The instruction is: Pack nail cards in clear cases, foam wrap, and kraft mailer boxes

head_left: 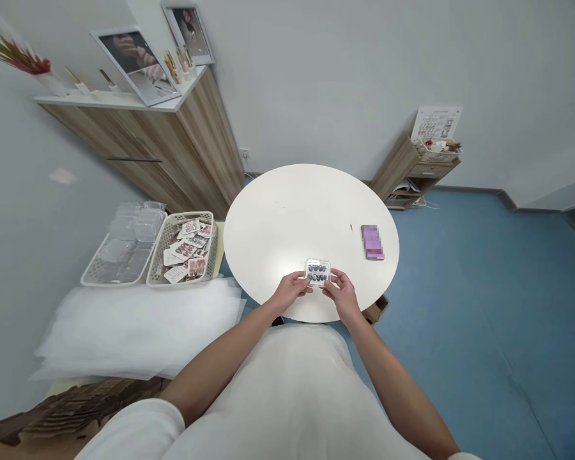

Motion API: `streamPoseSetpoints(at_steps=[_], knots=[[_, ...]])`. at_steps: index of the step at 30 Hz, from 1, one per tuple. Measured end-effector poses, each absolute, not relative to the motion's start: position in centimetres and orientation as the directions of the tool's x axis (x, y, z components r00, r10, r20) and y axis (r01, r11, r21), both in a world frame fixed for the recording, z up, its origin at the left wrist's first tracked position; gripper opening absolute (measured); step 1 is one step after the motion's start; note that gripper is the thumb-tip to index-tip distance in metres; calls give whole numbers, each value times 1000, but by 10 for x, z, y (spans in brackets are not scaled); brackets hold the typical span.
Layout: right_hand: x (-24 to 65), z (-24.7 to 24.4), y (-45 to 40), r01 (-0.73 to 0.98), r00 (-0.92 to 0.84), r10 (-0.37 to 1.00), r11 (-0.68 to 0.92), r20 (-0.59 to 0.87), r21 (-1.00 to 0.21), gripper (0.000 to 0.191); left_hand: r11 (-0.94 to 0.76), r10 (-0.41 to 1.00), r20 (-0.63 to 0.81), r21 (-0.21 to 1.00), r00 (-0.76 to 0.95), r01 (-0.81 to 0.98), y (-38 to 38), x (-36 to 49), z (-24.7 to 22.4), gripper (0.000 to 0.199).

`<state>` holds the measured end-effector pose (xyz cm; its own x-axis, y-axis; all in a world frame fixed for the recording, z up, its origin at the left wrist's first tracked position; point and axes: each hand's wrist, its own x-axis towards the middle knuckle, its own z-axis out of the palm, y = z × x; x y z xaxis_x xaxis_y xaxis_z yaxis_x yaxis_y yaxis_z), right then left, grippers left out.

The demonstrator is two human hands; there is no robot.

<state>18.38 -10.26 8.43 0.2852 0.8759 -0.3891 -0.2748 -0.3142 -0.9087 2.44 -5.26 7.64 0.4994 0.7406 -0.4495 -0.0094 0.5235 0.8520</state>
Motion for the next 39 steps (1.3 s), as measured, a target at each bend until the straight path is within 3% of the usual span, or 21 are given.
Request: streamPoseSetpoints(at_steps=[9, 14, 21, 26, 36, 39], knots=[[216, 70, -91, -235, 228, 883, -358, -410, -904, 45, 426, 800, -422, 900, 426, 92, -53, 50, 69, 54], [216, 58, -85, -240, 219, 869, -393, -444, -888, 47, 417, 855, -437, 899, 279, 131, -61, 57, 56, 48], [200, 40, -82, -262, 163, 835, -477, -525, -839, 44, 397, 908, -407, 912, 98, 103, -75, 44, 47, 54], [179, 33, -81, -232, 147, 821, -513, -551, -826, 45, 376, 913, -396, 910, 96, 175, -79, 29, 45, 54], [105, 27, -33, 85, 92, 806, -591, -584, -802, 55, 469, 882, -466, 857, -67, 212, -46, -36, 23, 58], [72, 20, -8, 102, 49, 793, -608, -607, -787, 59, 471, 882, -452, 855, -134, 217, -26, -67, 13, 56]])
